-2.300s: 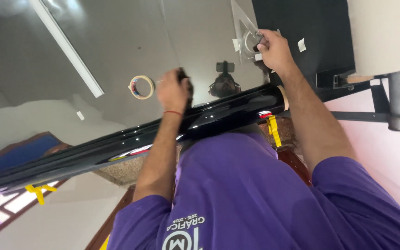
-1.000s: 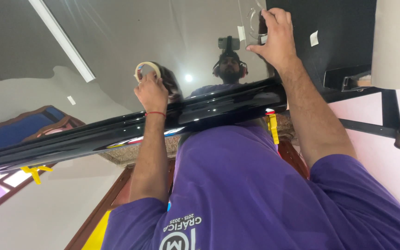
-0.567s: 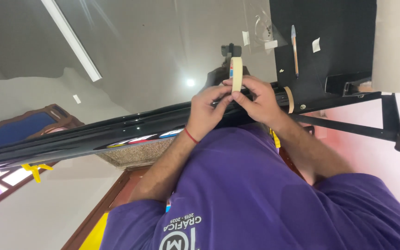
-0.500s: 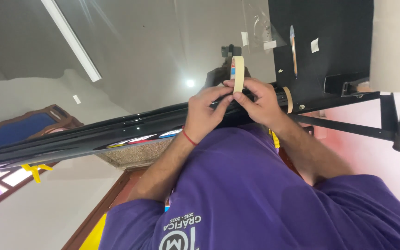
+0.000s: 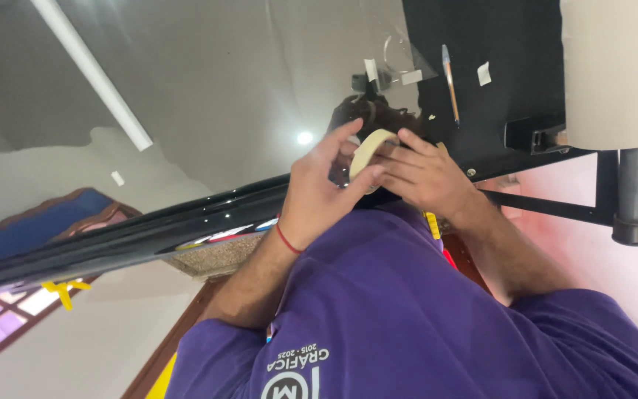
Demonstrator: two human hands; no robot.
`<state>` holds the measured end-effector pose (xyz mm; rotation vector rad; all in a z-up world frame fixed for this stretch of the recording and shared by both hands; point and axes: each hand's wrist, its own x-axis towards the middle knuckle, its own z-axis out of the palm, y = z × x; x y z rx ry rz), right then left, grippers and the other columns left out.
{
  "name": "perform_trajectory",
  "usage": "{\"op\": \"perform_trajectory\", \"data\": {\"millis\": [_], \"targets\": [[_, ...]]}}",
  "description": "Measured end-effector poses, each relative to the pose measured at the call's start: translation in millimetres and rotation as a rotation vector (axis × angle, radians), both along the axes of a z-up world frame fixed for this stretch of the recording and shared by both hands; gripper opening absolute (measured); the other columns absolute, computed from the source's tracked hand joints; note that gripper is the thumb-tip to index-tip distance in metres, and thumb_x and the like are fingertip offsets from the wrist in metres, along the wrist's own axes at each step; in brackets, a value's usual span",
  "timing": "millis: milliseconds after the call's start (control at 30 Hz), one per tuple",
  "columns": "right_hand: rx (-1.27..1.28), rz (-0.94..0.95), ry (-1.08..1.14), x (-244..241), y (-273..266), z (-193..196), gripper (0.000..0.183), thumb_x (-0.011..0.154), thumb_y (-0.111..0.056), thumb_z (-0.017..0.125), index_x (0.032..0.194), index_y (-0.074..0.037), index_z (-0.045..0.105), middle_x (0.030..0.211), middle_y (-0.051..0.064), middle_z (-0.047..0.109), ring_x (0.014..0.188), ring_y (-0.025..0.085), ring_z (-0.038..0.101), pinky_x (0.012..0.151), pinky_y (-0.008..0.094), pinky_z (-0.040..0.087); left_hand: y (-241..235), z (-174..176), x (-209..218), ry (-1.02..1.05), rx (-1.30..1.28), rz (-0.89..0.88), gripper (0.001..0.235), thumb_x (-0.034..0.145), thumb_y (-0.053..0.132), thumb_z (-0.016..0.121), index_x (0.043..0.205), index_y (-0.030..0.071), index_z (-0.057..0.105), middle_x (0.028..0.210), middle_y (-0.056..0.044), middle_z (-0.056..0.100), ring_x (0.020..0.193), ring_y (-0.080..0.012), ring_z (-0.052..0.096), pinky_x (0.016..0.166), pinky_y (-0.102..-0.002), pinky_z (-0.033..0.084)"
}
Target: Measuring, marking, and cutting a sheet of black film from a roll using a utility knife and a straight edge on a production table.
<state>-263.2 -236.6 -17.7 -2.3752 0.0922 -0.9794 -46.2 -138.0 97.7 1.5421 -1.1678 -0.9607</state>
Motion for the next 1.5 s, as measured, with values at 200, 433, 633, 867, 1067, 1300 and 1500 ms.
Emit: {"op": "perform_trajectory", "data": {"millis": [200,433,633,867,1067,1300,1500], "targets": [[0.39,-0.188,-0.141,-4.8,12.1,17.8,0.026,0.102,-0.028,0.075,0.119,-0.009,0.078,0.128,0.014,0.079,0.124,0.04,0.07,0.121,0.066,0.046,-0.5,-26.8,14.7,-0.155,-0.001,-0.16,0.054,0.105,0.009,0.083,0.156,0.004,0.066,0.118,-0.015,0.084,0.109,-0.0393,0.082,0.094,-0.049,0.067],[0.751,-0.131,0.099,-6.9,23.2,-30.2,0.022,0.111,-0.019,0.071,0.111,0.001,0.082,0.093,0.007,0.081,0.092,0.036,0.083,0.102,0.059,0.061,-18.6,-47.4,24.6,0.043,0.047,-0.105,0.043,0.102,0.008,0.086,0.144,0.005,0.075,0.139,-0.015,0.077,0.13,-0.0371,0.077,0.104,-0.044,0.069],[0.497,-0.25,0.237,3.9,26.1,-19.6,0.021,0.114,-0.02,0.074,0.116,-0.001,0.082,0.092,0.009,0.079,0.088,0.03,0.08,0.106,0.054,0.058,-14.1,-67.5,14.7,0.226,0.09,0.014,0.041,0.101,0.002,0.086,0.141,-0.002,0.076,0.145,-0.022,0.076,0.137,-0.0408,0.073,0.108,-0.048,0.066],[0.581,-0.299,0.275,11.6,16.4,0.9,0.026,0.11,-0.007,0.073,0.131,0.005,0.08,0.098,0.017,0.081,0.087,0.038,0.08,0.093,0.056,0.064,-15.1,-92.4,-5.7,-0.262,0.001,0.03,0.011,0.104,0.015,0.087,0.106,0.005,0.085,0.116,-0.011,0.085,0.115,-0.034,0.084,0.096,-0.043,0.071],[0.47,-0.429,0.381,5.8,13.1,-0.5,0.028,0.104,-0.007,0.08,0.132,-0.004,0.085,0.088,0.008,0.082,0.081,0.034,0.081,0.079,0.05,0.065,-3.7,-94.0,-27.0,-0.729,-0.245,-0.038,0.013,0.112,0.02,0.076,0.107,0.008,0.078,0.113,-0.004,0.079,0.113,-0.0263,0.083,0.096,-0.034,0.07],[0.304,-0.462,0.497,4.3,9.0,-1.9,0.014,0.102,-0.011,0.086,0.116,-0.01,0.088,0.081,0.01,0.08,0.08,0.034,0.081,0.073,0.047,0.064,-13.8,-118.2,-23.3,-0.741,-0.346,-0.027,0.02,0.116,0.014,0.07,0.127,0.0,0.078,0.111,-0.018,0.075,0.109,-0.0371,0.079,0.094,-0.045,0.069],[-0.058,-0.481,0.438,9.0,10.8,-9.0,0.006,0.096,-0.015,0.089,0.096,-0.014,0.083,0.072,0.001,0.07,0.07,0.022,0.075,0.071,0.037,0.062,-11.9,-125.2,-23.0,-0.461,-0.065,0.038,0.014,0.107,0.004,0.066,0.106,0.014,0.076,0.094,-0.005,0.069,0.093,-0.0344,0.076,0.087,-0.045,0.062]]}}
